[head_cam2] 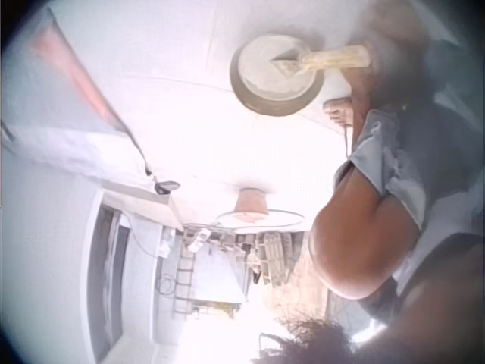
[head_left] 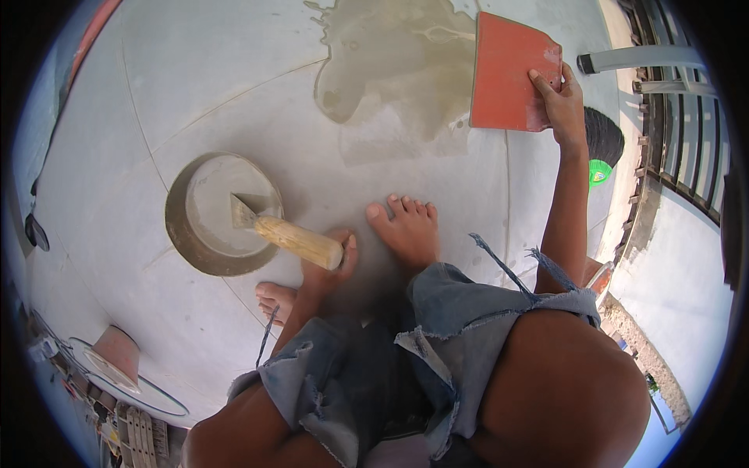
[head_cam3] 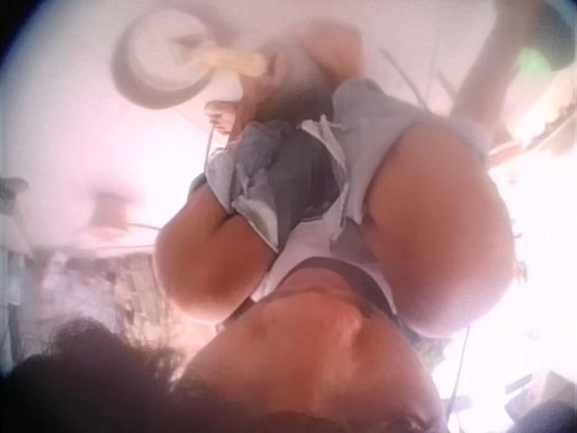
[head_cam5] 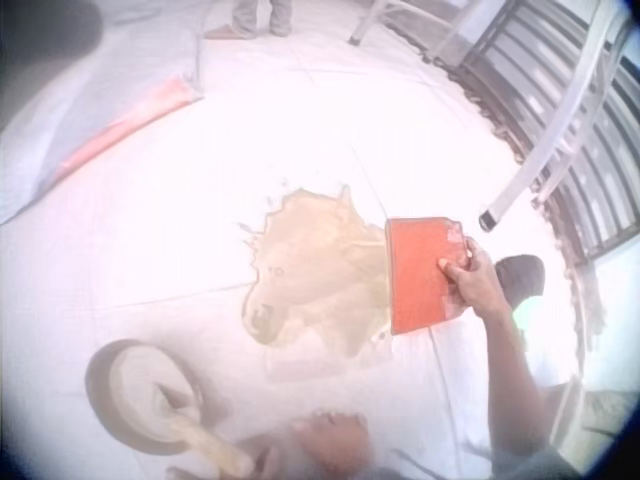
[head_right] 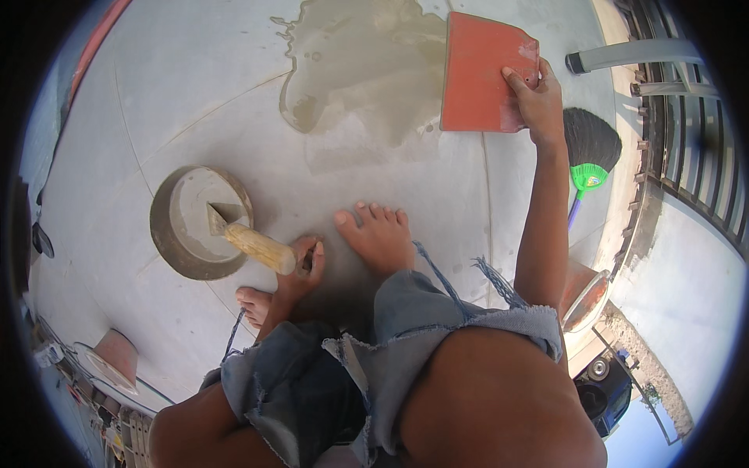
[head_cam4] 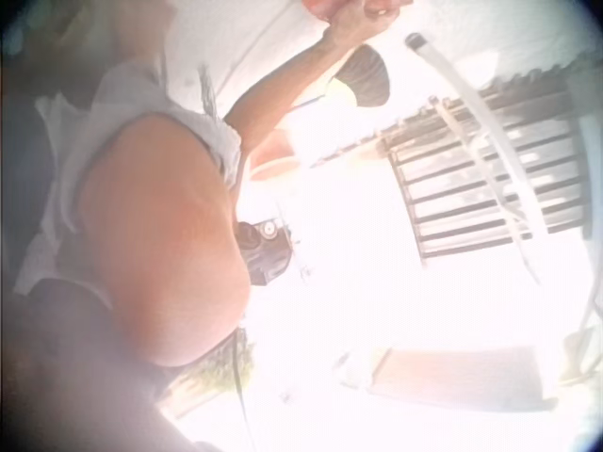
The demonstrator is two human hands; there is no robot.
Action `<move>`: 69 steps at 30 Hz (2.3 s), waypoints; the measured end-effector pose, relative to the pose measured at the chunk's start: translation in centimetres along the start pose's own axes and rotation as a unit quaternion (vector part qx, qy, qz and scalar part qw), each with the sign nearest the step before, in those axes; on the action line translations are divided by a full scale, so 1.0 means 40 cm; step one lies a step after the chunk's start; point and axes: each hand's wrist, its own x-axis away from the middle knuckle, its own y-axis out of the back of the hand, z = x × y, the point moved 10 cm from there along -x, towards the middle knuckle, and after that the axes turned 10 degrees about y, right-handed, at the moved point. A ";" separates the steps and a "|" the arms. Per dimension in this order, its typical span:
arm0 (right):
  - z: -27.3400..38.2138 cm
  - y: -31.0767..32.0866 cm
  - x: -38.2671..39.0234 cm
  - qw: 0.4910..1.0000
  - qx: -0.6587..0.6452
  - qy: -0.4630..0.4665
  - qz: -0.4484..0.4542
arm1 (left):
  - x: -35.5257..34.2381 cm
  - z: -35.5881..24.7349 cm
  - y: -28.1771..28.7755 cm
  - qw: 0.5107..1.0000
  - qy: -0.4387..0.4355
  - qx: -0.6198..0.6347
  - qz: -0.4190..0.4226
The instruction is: The person mixes a cement-like substance in a metal bowl using a trowel, then pours it onto the tiled floor and spreads it with a red trowel. The person repeatedly scoops and spreads the mixture to cover a section of the floor.
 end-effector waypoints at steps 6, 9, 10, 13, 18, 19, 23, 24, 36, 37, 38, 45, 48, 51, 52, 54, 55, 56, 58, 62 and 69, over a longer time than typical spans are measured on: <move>0.076 -0.094 -0.026 1.000 -0.006 0.009 0.015 | 0.004 0.015 -0.002 0.999 0.034 -0.034 0.018; 0.136 -0.027 0.001 0.997 0.049 0.056 -0.034 | 0.007 0.013 0.004 0.999 0.025 -0.044 -0.005; 0.152 -0.012 0.019 0.995 0.062 0.059 -0.042 | 0.012 0.013 0.008 0.999 0.016 -0.043 -0.023; 0.197 0.003 0.084 0.990 0.114 0.067 -0.042 | 0.019 0.035 0.004 0.998 0.044 -0.041 -0.010; 0.331 -0.123 0.219 0.951 0.260 0.164 0.027 | 0.008 0.014 0.006 0.999 0.022 -0.036 -0.006; 0.367 -0.189 0.244 0.946 0.255 0.177 0.098 | 0.017 0.018 0.021 0.999 0.013 -0.036 -0.018; 0.378 -0.309 0.386 0.858 0.357 0.307 0.205 | 0.005 0.013 0.004 0.999 0.028 -0.035 0.003; 0.368 -0.337 0.423 0.842 0.357 0.337 0.223 | 0.007 0.022 -0.001 0.999 0.034 -0.032 0.004; 0.279 -0.479 0.487 0.825 0.374 0.349 0.238 | 0.008 0.032 -0.005 0.997 0.058 -0.046 0.036; 0.283 -0.483 0.472 0.824 0.377 0.341 0.250 | 0.006 0.034 -0.010 0.995 0.060 -0.058 0.047; 0.289 -0.485 0.456 0.823 0.379 0.332 0.263 | 0.004 0.030 -0.009 0.997 0.052 -0.043 0.032; 0.323 -0.559 0.389 0.807 0.375 0.378 0.257 | 0.011 0.008 0.011 0.998 0.066 -0.021 0.002; 0.334 -0.582 0.382 0.782 0.398 0.411 0.248 | 0.012 0.001 0.012 0.997 0.062 -0.033 -0.009; 0.363 -0.583 0.401 0.784 0.387 0.409 0.261 | 0.012 0.007 0.010 0.996 0.076 -0.051 0.006; 0.368 -0.577 0.407 0.793 0.377 0.391 0.275 | 0.011 0.008 0.008 0.995 0.081 -0.058 0.014; 0.374 -0.561 0.420 0.810 0.355 0.357 0.300 | 0.004 -0.006 0.013 0.997 0.066 -0.049 0.008; 0.368 -0.558 0.425 0.808 0.359 0.354 0.304 | 0.002 -0.013 0.015 0.997 0.058 -0.045 0.005; 0.358 -0.554 0.429 0.807 0.363 0.351 0.307 | 0.002 -0.010 0.014 0.997 0.063 -0.037 0.008; 0.344 -0.561 0.431 0.808 0.361 0.349 0.307 | 0.005 -0.003 0.013 0.997 0.073 -0.023 0.013; 0.336 -0.592 0.407 0.797 0.380 0.374 0.284 | 0.002 -0.013 0.012 0.998 0.064 -0.010 0.008; 0.409 -0.644 0.379 0.821 0.331 0.390 0.255 | 0.009 -0.024 0.019 0.998 -0.026 -0.045 -0.028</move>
